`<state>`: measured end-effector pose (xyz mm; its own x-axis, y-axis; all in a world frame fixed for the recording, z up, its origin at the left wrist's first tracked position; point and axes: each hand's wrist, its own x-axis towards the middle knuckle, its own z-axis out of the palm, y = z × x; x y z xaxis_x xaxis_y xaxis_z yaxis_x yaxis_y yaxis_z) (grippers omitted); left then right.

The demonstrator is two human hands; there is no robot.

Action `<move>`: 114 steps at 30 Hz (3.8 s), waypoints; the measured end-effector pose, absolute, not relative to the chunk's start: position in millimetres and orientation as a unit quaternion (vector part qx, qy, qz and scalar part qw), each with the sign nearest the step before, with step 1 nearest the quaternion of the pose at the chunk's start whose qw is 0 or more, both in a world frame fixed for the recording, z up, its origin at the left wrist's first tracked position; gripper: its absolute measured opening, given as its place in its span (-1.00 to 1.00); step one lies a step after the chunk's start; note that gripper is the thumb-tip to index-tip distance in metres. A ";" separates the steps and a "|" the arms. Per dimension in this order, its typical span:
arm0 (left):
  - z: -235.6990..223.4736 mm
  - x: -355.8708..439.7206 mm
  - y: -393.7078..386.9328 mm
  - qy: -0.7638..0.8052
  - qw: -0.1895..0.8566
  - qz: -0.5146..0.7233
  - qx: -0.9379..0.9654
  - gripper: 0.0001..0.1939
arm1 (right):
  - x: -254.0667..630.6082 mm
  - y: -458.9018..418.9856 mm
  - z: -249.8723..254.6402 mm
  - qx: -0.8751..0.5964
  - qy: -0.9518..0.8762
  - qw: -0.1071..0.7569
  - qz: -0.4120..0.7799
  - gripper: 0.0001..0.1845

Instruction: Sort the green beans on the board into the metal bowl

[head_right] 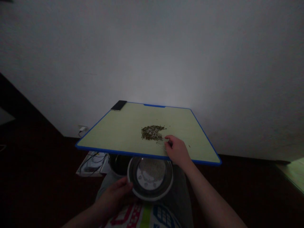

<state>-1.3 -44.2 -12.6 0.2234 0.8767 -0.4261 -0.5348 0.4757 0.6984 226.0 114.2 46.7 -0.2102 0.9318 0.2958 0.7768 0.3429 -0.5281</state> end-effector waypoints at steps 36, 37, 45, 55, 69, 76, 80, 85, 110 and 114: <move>-2.5 1.9 -42.8 0.426 0.750 0.469 0.191 -0.57 | 214.1 133.1 46.8 -0.530 -0.795 0.273 0.113 -0.67; -2.1 2.1 -42.8 0.422 0.751 0.469 0.194 -0.57 | 213.4 133.8 47.2 -0.530 -0.795 0.271 0.112 -0.67; -4.4 0.3 -42.8 0.420 0.753 0.466 0.201 -0.61 | 212.8 136.0 47.4 -0.524 -0.799 0.269 0.125 -0.68; -5.2 0.7 -43.4 0.419 0.755 0.466 0.193 -0.58 | 209.5 138.9 47.3 -0.522 -0.799 0.271 0.130 -0.68; -4.1 1.1 -43.3 0.423 0.750 0.470 0.193 -0.55 | 207.0 141.2 45.4 -0.501 -0.811 0.274 0.126 -0.68; -7.6 -0.2 -42.5 0.419 0.752 0.471 0.194 -0.58 | 204.6 142.0 46.5 -0.497 -0.811 0.279 0.133 -0.68; -10.7 -0.3 -42.6 0.405 0.757 0.472 0.201 -0.59 | 205.0 142.4 45.8 -0.491 -0.815 0.278 0.133 -0.70; -13.1 -1.0 -44.1 0.401 0.759 0.470 0.205 -0.60 | 203.0 144.5 45.4 -0.485 -0.816 0.280 0.142 -0.70; -10.7 -0.6 -44.1 0.415 0.752 0.472 0.198 -0.62 | 203.2 146.8 45.9 -0.461 -0.829 0.270 0.162 -0.71; -7.4 -1.0 -44.5 0.411 0.754 0.469 0.205 -0.63 | 204.1 146.1 44.6 -0.463 -0.829 0.272 0.159 -0.71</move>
<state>-1.0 -44.5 -7.4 0.2228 0.8762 -0.4273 -0.5390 0.4759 0.6950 204.1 146.1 44.6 -0.4244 0.8533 0.3030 0.6804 0.5213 -0.5151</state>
